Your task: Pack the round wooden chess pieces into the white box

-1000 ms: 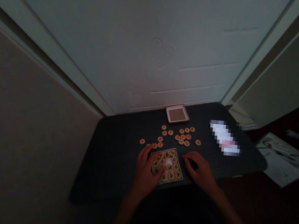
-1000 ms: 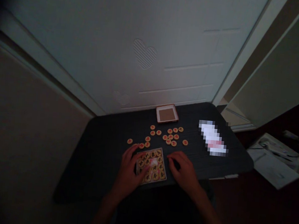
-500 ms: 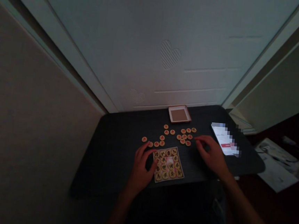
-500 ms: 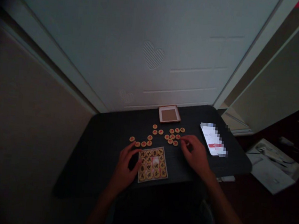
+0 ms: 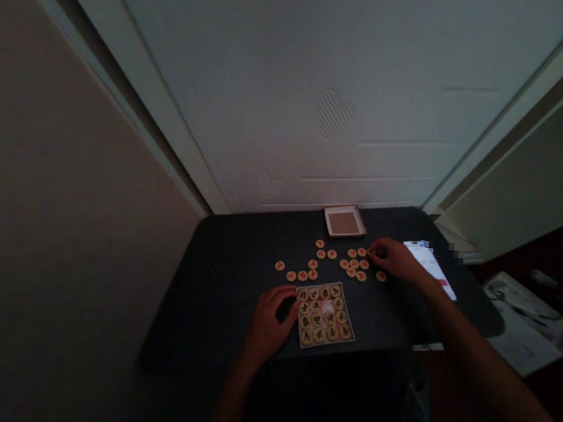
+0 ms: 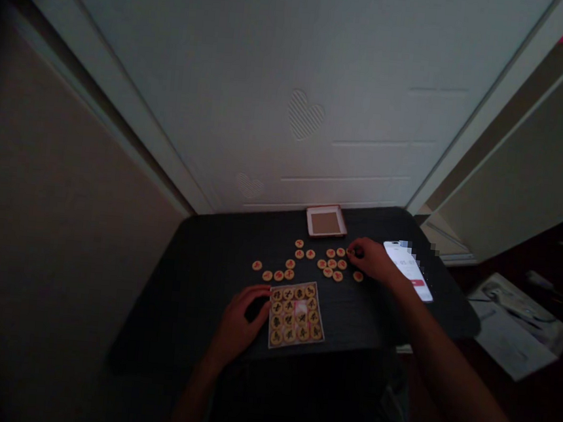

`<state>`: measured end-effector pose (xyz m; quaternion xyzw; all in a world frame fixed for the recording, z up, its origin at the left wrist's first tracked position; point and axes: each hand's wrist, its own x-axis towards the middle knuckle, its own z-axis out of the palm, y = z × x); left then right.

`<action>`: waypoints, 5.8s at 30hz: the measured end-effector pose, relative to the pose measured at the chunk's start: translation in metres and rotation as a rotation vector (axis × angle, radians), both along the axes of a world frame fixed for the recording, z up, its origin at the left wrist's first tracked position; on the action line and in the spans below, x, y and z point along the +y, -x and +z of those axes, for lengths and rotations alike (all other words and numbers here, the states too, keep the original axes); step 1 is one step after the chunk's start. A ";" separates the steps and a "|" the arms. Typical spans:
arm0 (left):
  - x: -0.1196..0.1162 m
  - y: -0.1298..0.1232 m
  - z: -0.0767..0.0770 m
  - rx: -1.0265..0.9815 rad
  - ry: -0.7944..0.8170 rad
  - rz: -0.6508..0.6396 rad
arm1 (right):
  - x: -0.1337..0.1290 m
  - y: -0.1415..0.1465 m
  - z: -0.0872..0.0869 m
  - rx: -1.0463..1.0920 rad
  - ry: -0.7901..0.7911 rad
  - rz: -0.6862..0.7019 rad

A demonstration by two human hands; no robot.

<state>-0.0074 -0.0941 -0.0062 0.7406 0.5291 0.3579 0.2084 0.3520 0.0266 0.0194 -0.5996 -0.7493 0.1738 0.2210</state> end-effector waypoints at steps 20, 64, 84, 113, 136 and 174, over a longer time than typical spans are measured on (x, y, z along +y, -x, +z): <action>0.000 -0.002 0.001 0.026 0.006 -0.001 | -0.115 0.104 0.016 0.107 -0.121 0.350; 0.012 0.005 0.012 -0.012 -0.029 0.060 | -0.133 0.034 -0.041 0.285 -0.100 -0.199; 0.086 -0.001 0.037 0.404 0.083 -0.235 | -0.131 0.034 -0.042 0.352 -0.084 -0.233; 0.027 -0.002 0.031 0.248 0.003 -0.157 | -0.131 0.035 -0.039 0.306 -0.078 -0.230; 0.020 0.020 0.000 0.107 0.057 0.062 | -0.113 0.056 -0.032 0.258 -0.129 -0.091; 0.018 0.021 -0.004 0.045 0.059 0.064 | 0.037 0.173 0.034 -0.490 0.098 0.057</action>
